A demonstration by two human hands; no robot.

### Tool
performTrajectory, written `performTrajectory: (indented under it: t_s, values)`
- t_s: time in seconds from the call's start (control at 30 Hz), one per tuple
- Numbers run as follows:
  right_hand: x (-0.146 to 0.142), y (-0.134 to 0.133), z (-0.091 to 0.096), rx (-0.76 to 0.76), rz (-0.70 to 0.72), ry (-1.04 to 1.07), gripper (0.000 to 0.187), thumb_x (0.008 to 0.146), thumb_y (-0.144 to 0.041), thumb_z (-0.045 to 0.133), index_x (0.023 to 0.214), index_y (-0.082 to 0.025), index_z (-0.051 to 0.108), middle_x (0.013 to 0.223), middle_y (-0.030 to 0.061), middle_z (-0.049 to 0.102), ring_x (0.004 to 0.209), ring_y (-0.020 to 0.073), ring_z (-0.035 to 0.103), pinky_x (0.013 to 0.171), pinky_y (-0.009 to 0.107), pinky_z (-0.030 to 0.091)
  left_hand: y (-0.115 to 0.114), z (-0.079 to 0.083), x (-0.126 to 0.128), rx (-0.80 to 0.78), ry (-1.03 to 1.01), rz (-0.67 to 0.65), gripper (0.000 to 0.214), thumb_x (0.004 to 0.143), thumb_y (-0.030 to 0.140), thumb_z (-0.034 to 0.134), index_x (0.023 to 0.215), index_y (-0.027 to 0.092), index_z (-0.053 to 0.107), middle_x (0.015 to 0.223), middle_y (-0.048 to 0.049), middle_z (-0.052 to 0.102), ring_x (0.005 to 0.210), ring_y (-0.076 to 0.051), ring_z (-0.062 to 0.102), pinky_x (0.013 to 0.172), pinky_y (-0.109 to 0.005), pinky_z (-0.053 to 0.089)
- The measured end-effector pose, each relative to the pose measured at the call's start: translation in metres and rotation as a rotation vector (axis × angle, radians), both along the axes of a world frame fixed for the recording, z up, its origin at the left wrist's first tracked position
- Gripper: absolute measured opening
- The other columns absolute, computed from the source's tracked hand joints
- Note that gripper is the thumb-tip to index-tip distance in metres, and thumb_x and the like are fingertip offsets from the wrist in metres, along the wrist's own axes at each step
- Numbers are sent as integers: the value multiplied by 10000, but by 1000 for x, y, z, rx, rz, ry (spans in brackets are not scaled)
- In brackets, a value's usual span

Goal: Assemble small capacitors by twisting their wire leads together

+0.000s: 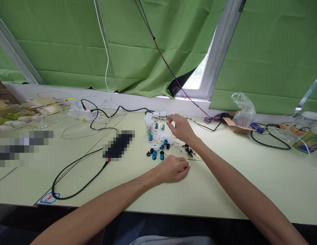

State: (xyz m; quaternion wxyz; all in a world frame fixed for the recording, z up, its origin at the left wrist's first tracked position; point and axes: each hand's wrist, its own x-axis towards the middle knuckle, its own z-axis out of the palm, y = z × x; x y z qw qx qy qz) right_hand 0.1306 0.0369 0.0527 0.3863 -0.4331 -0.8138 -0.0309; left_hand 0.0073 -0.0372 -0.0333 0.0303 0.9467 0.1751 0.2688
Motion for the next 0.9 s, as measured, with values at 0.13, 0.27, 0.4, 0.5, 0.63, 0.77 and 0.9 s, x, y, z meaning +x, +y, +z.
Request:
performTrajectory:
  t_s: [0.13,0.27,0.4,0.5,0.63,0.77,0.9]
  values:
    - [0,-9,-18,-251,54,-196,151,910,-213,559,1020,-175,656,866,51,665,806,173,579,728,276,392,0,-1,0,7,3,3,320,929,228,433,630,161,524,593,7,488,474,-84,390,462,-278,240]
    - [-3,-15,-37,-337,58,-313,190,924,-210,522,1037,-188,674,868,49,647,784,164,568,664,257,360,1,-1,0,-1,0,1,313,918,221,447,622,163,532,577,6,489,476,-92,396,454,-286,230]
    - [-6,-21,-45,-299,23,-422,242,963,-221,445,1056,-198,667,905,59,629,756,161,563,605,262,311,1,-1,0,-13,-9,-15,312,906,208,462,605,162,532,565,-2,507,501,-102,438,487,-278,274]
    - [-7,-24,-46,-290,43,-470,259,984,-240,423,1076,-205,662,919,60,625,775,164,569,627,265,314,2,-1,0,-17,-7,-13,300,900,203,470,613,159,547,573,-7,529,516,-106,458,504,-270,292]
    - [-9,-24,-45,-335,40,-520,263,991,-239,420,1082,-205,665,924,68,620,808,170,579,657,260,329,2,0,1,-23,-10,-29,291,901,198,469,630,158,566,579,-5,539,521,-104,460,514,-261,306]
    - [-9,-23,-47,-344,54,-548,244,993,-253,432,1065,-202,660,918,69,620,811,171,581,644,254,320,2,-1,1,-17,-19,-31,294,893,193,476,612,157,554,575,-4,539,514,-100,456,508,-264,296]
    - [-8,-22,-50,-320,56,-577,246,997,-261,423,987,-187,658,872,64,620,750,166,572,586,257,282,3,-1,2,-7,-27,-35,291,893,193,479,613,160,548,577,0,537,510,-101,462,496,-275,286]
